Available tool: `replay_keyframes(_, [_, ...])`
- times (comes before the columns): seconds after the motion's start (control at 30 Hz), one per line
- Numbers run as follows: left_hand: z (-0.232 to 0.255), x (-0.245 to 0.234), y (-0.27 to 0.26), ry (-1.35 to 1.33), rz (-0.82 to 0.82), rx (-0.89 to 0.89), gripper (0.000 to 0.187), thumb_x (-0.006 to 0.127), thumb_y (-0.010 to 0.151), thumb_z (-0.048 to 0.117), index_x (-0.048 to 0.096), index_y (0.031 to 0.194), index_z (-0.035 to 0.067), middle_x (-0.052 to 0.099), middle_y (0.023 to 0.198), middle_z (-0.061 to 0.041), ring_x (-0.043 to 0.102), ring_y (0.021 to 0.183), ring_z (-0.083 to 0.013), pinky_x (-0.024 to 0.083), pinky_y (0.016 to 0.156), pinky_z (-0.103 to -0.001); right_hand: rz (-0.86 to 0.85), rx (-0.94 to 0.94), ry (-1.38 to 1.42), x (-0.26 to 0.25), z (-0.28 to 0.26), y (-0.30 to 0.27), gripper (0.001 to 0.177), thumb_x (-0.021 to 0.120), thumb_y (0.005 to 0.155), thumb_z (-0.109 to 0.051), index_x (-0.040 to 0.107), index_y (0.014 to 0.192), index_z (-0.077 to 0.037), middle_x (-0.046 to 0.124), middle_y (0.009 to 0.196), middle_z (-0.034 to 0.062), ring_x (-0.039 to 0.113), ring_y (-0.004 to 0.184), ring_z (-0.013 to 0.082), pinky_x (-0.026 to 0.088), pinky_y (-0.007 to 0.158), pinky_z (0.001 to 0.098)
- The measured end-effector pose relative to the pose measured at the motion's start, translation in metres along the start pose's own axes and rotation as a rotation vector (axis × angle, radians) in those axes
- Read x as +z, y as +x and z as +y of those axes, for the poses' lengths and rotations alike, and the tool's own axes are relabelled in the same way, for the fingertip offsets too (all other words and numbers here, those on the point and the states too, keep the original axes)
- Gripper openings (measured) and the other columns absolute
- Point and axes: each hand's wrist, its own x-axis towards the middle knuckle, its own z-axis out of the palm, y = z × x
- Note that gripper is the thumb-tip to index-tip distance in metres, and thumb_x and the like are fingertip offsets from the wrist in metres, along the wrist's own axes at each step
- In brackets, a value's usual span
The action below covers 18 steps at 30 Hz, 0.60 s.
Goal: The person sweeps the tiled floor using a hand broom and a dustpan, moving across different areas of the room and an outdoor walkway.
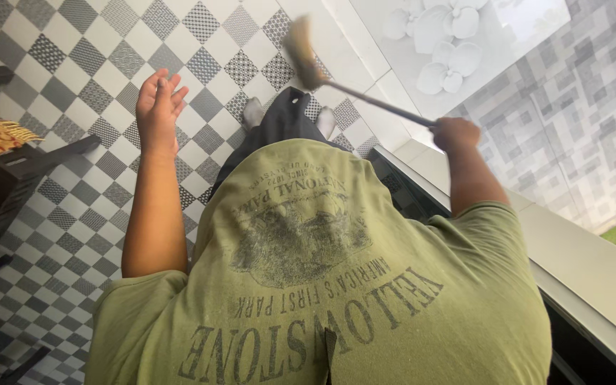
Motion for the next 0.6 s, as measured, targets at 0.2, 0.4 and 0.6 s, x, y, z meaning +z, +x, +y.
replay_keyframes(0.2, [0.003, 0.023, 0.010, -0.004, -0.077, 0.047, 0.065, 0.049, 0.105, 0.048, 0.037, 0.150, 0.003, 0.050, 0.151, -0.026, 0.057, 0.137, -0.0372, 0.038, 0.116, -0.050, 0.166, 0.022, -0.114, -0.017, 0.026, -0.016, 0.037, 0.048, 0.106, -0.044, 0.069, 0.123, -0.020, 0.074, 0.101, 0.0119, 0.071, 0.097, 0.0324, 0.054, 0.074, 0.0461])
replay_keyframes(0.4, [0.006, 0.037, 0.025, 0.009, -0.144, 0.144, 0.068, 0.048, 0.106, 0.053, 0.037, 0.151, 0.003, 0.050, 0.152, -0.027, 0.056, 0.139, -0.0388, 0.041, 0.118, -0.050, 0.411, -0.209, -0.288, -0.030, -0.048, -0.040, 0.041, 0.044, 0.108, -0.039, 0.064, 0.127, -0.010, 0.072, 0.084, 0.0114, 0.072, 0.072, 0.0277, 0.054, 0.054, 0.0405])
replay_keyframes(0.6, [-0.004, 0.036, 0.023, 0.036, -0.127, 0.116, 0.068, 0.047, 0.106, 0.053, 0.041, 0.150, 0.002, 0.052, 0.151, -0.026, 0.058, 0.137, -0.0367, 0.041, 0.117, -0.050, 0.400, -0.398, -0.209, -0.056, -0.119, -0.062, 0.039, 0.044, 0.109, -0.037, 0.061, 0.130, -0.010, 0.069, 0.077, 0.0108, 0.070, 0.063, 0.0270, 0.052, 0.048, 0.0416])
